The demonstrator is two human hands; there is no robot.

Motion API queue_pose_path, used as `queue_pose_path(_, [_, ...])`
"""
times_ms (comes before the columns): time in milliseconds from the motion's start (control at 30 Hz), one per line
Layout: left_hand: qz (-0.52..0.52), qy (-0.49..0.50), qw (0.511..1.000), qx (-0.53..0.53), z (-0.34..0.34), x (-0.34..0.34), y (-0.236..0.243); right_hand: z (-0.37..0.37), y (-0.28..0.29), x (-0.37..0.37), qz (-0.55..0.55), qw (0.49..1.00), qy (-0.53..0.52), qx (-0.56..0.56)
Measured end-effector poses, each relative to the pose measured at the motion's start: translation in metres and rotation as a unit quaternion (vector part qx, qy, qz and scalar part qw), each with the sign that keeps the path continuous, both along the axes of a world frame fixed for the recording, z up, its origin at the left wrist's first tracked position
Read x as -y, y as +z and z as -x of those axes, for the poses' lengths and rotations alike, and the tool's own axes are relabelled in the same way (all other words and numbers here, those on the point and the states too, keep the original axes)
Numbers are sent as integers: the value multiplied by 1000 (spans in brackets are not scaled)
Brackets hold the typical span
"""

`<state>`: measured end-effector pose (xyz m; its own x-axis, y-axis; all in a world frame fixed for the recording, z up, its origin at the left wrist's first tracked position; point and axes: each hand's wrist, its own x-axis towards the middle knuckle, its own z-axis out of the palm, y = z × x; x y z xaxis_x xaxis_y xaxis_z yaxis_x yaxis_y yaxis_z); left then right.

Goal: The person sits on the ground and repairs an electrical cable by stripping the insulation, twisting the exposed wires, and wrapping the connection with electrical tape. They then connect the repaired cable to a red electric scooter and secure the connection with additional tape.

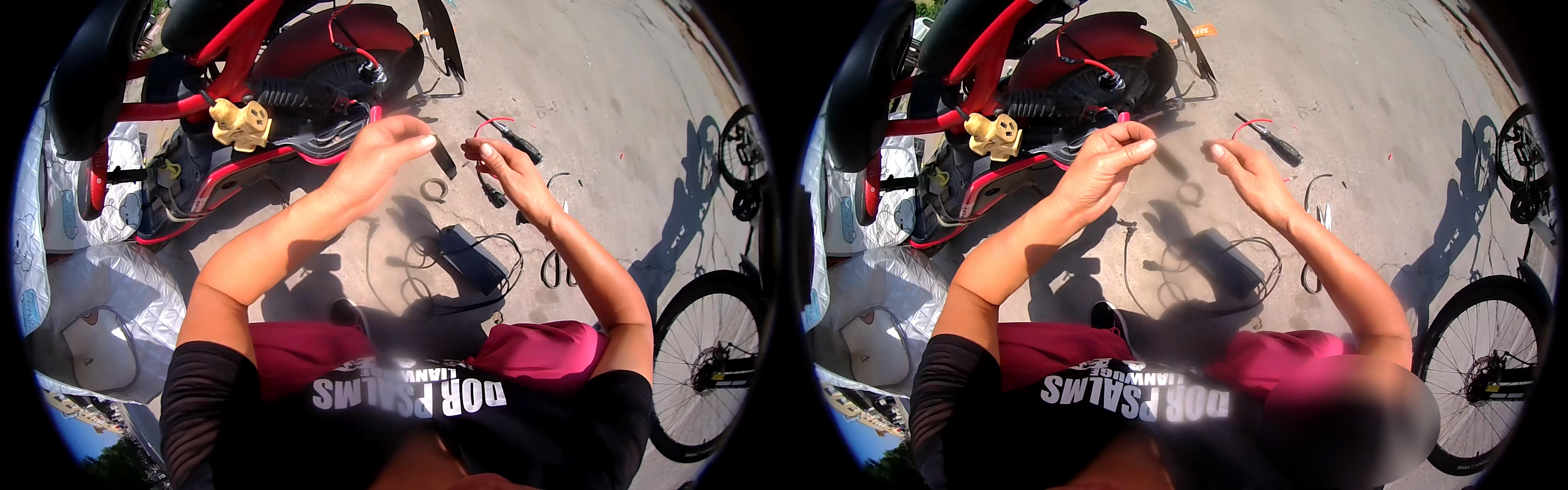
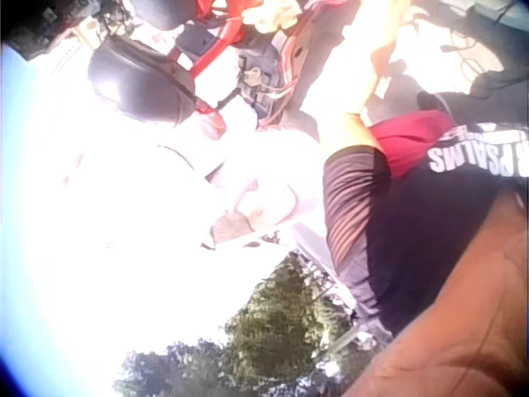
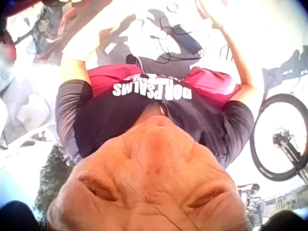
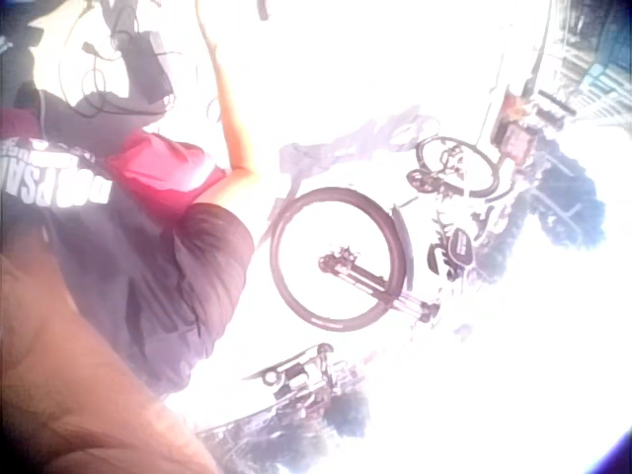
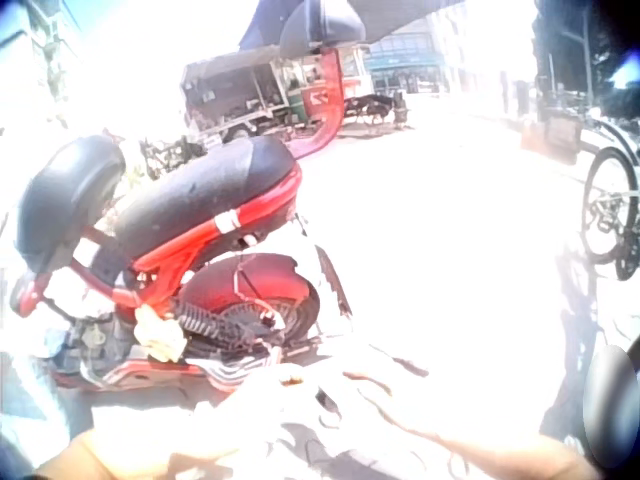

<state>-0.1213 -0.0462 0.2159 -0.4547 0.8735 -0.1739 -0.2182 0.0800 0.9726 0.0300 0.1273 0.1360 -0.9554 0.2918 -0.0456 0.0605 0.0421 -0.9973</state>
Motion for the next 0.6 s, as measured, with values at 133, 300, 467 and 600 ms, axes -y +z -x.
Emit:
queue_pose_path(133, [3, 10, 999, 53, 10, 14, 11, 22, 54, 28, 34, 989, 75, -123])
queue_pose_path(300, [-35, 32, 994, 100, 23, 30, 27, 51, 70, 42, 63, 990, 86, -95])
queue_pose_path(467, [-136, 181, 973, 51, 61, 28, 49, 75, 115, 22, 138, 983, 51, -109])
queue_pose_path(600, [-111, 268, 944, -155, 84, -11, 60, 116, 137, 2, 139, 981, 52, -128])
